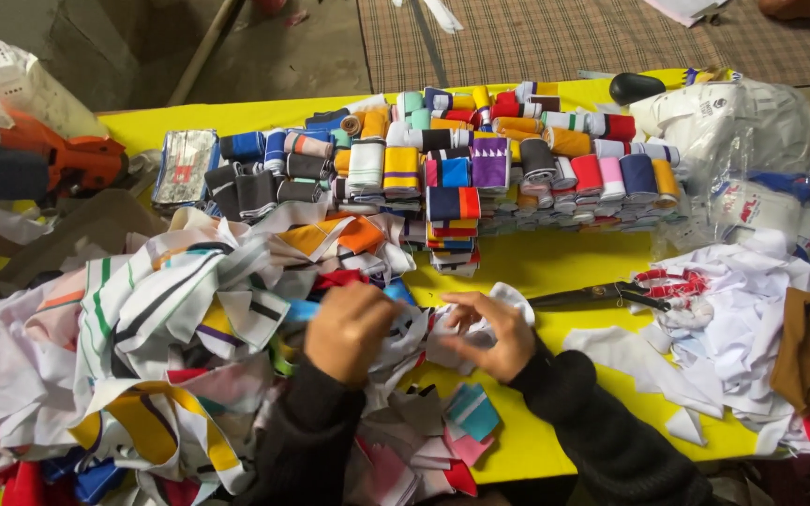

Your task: The person folds small pieces of fabric by hand on a yellow table, creating neat stacks of folded items. The person handles multiple fabric pieces sequentially, folding each one and placing it into a growing pile.

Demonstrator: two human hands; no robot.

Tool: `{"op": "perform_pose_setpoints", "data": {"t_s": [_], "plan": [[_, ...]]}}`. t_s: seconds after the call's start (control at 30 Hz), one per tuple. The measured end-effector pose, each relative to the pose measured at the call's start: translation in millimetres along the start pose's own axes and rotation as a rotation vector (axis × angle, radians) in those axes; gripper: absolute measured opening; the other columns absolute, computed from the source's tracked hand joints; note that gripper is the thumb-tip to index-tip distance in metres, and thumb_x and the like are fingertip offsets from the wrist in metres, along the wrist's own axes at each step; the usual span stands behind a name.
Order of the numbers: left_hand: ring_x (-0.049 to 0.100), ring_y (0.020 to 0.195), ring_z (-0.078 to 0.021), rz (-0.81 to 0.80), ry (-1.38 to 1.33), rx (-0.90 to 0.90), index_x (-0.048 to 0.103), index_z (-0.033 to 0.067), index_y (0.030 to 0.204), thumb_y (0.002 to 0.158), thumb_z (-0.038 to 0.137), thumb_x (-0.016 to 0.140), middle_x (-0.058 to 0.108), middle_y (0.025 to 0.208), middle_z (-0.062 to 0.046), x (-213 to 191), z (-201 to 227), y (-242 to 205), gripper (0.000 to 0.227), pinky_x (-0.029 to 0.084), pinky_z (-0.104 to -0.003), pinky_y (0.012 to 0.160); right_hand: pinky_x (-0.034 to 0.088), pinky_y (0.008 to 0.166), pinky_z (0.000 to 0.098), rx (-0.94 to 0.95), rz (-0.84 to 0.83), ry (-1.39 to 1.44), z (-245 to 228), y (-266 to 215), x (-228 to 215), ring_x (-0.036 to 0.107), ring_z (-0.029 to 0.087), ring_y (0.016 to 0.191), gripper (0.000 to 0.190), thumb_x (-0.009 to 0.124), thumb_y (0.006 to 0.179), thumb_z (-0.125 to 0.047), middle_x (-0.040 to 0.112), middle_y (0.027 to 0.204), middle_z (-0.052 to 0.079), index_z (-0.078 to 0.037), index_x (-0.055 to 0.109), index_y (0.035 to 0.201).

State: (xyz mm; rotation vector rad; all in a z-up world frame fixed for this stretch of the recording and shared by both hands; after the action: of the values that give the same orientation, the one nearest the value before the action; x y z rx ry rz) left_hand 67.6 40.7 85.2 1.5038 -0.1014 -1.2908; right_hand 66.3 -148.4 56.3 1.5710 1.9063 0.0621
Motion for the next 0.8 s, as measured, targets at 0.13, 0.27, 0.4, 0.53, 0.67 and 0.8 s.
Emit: {"op": "perform_pose_setpoints", "data": {"t_s": [0.13,0.27,0.4,0.53,0.67,0.8], "plan": [[0.057,0.061,-0.0192,0.06,-0.109,0.08,0.064,0.0178,0.07,0.093,0.02,0.07,0.058,0.073,0.003,-15,59,33,0.024,0.047,-0.031,0.057,0.06,0.068,0.0343,-0.078,-0.03,-0.039,-36,4,1,0.069,0.019,0.062,0.059,0.091,0.075,-0.038,0.074,0.07,0.002,-0.008,0.073,0.122],[0.05,0.058,-0.0187,-0.009,-0.183,0.097,0.066,0.0085,0.092,0.099,0.003,0.066,0.058,0.078,-0.005,-31,69,52,0.008,0.041,-0.031,0.049,0.053,0.072,0.0374,-0.224,-0.101,-0.024,-39,9,-7,0.066,0.025,0.074,0.021,0.068,0.097,-0.02,0.071,0.085,0.012,0.0,0.069,0.103],[0.048,0.052,-0.0194,-0.011,-0.144,0.02,0.065,0.0047,0.091,0.1,0.009,0.067,0.054,0.07,-0.005,-34,55,55,0.01,0.038,-0.033,0.043,0.048,0.071,0.0371,-0.134,-0.001,-0.059,-31,12,-33,0.062,0.026,0.072,0.015,0.063,0.097,-0.015,0.069,0.082,0.01,-0.003,0.069,0.093],[0.047,0.052,-0.0169,0.041,-0.057,0.016,0.067,0.0066,0.093,0.097,0.007,0.071,0.053,0.068,-0.003,-44,45,54,0.006,0.039,-0.031,0.045,0.052,0.067,0.0334,-0.026,0.126,-0.058,0,3,-52,0.067,0.022,0.069,0.018,0.058,0.097,-0.017,0.071,0.083,0.011,-0.004,0.065,0.088],[0.058,0.062,-0.0186,-0.014,-0.053,-0.034,0.071,0.0045,0.103,0.094,0.009,0.072,0.069,0.082,-0.006,-43,33,50,0.011,0.046,-0.033,0.051,0.04,0.051,0.031,0.064,0.338,0.13,33,-7,-72,0.046,0.016,0.054,0.023,0.043,0.095,-0.022,0.051,0.066,0.006,-0.009,0.05,0.078],[0.057,0.055,-0.0112,0.016,-0.069,-0.061,0.07,0.0051,0.087,0.089,0.01,0.081,0.067,0.076,-0.004,-27,35,41,0.012,0.049,-0.024,0.038,0.059,0.083,0.0383,0.063,0.118,0.144,25,1,-41,0.064,0.021,0.092,0.022,0.048,0.09,-0.028,0.065,0.102,0.01,-0.013,0.056,0.077]]}}
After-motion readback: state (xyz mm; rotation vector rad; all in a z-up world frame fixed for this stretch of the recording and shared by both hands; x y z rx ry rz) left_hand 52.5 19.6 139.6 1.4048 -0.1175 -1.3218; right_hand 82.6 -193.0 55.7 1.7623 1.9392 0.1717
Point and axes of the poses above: each hand's wrist, its own y-axis towards the middle knuckle, its own x-axis out of the palm, z = x × y, the point moved 8 cm from there along y, towards the middle knuckle
